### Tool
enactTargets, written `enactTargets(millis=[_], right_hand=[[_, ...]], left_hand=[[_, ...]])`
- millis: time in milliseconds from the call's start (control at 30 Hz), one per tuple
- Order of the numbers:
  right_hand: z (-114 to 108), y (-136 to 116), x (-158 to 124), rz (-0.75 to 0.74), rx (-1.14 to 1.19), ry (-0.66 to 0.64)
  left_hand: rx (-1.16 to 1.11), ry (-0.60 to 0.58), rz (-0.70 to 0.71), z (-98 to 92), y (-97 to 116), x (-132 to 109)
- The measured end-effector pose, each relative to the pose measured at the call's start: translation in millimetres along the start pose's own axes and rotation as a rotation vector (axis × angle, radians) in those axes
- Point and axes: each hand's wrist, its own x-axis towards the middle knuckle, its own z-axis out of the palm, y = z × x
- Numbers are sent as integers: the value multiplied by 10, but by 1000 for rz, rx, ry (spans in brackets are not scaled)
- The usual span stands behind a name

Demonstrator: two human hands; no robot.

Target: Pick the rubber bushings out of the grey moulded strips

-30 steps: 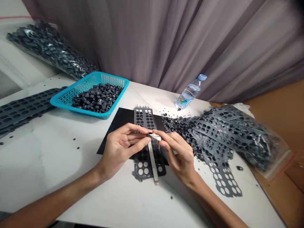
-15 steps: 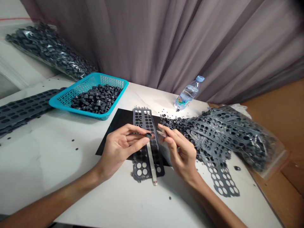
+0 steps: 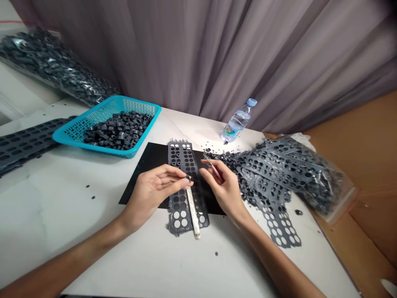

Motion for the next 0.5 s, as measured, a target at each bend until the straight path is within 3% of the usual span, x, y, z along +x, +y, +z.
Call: enactTargets(millis=[167,300,367,500], right_hand=[[-270,208,292,-73,-358,134],[-408,425,887,-182,-858,110],[-429,567,1237,-135,-982,18],[-410,835,1750,-71,-1021,-74]], left_hand=[[35,8,-13,-41,9,42],[95,-2,-7,-103,37,94],[173,79,62,-216,113,159],[411,429,375,-657,420,332]])
